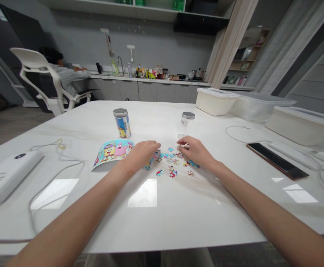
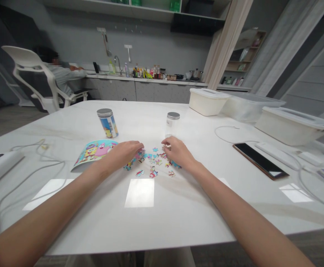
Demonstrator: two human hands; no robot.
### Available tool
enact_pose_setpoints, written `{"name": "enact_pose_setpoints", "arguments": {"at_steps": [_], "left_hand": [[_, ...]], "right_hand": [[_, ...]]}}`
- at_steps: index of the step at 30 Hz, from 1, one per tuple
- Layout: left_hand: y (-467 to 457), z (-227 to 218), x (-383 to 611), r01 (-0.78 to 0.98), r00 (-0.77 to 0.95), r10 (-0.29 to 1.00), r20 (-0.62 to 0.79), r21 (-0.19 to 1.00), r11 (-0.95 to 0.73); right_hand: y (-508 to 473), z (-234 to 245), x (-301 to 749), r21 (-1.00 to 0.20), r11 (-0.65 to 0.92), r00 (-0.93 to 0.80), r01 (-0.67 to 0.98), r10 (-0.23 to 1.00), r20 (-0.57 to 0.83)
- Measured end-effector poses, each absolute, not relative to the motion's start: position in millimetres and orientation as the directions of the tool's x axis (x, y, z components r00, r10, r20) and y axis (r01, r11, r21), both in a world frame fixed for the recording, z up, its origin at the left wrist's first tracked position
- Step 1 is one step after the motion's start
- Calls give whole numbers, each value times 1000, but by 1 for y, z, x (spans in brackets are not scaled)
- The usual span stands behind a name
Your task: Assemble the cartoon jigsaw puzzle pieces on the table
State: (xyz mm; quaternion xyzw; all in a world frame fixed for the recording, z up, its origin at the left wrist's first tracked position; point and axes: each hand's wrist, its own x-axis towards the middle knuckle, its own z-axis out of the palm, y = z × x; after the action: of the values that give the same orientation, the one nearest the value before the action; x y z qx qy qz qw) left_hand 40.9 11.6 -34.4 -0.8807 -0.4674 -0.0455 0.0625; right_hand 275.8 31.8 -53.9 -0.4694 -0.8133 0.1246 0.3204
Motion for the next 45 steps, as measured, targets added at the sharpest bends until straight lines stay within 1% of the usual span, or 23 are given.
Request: {"name": "enact_pose_setpoints", "arguments": {"at_steps": [3,4,5,6,8,10,12,14,18,22,26,31,39,45], "left_hand": [[13,-37,41,825,564,813,142,-52,-563],[13,-37,41,824,561,811,167,-24,-565],[13,-37,42,824,550,810,202,22,-566],[13,-37,44,822,531,812,243,88,-563],[10,-37,50,793,465,827,316,266,-548],[6,-35,57,729,396,854,339,450,-516],[1,-34,64,650,366,871,327,580,-491],[-2,-34,70,573,354,880,317,670,-472],[-3,-38,75,440,297,910,289,804,-399],[2,-42,75,286,259,945,200,918,-273],[4,-41,75,174,227,967,116,972,-157],[1,-38,74,144,245,968,58,985,-96],[2,-42,74,123,286,947,146,975,-188],[1,-42,74,70,275,955,111,988,-135]], "right_hand": [[32,-54,273,-540,561,-327,627,819,471],[32,-53,271,-585,543,-301,602,833,464],[32,-52,269,-656,504,-269,562,861,432],[31,-51,267,-743,444,-238,500,896,375],[28,-49,263,-903,278,-207,327,953,219],[24,-46,260,-978,127,-215,164,972,90],[21,-43,257,-997,36,-225,69,974,19],[18,-40,256,-1000,-22,-237,19,971,-26],[14,-35,254,-994,-95,-247,-47,966,-81],[14,-35,255,-986,-103,-264,-128,962,-66],[14,-35,255,-980,-108,-304,-165,951,-54],[12,-35,253,-981,-131,-328,-145,941,-77],[14,-39,252,-979,-146,-311,-139,946,-97],[12,-38,251,-982,-136,-306,-133,948,-90]]}}
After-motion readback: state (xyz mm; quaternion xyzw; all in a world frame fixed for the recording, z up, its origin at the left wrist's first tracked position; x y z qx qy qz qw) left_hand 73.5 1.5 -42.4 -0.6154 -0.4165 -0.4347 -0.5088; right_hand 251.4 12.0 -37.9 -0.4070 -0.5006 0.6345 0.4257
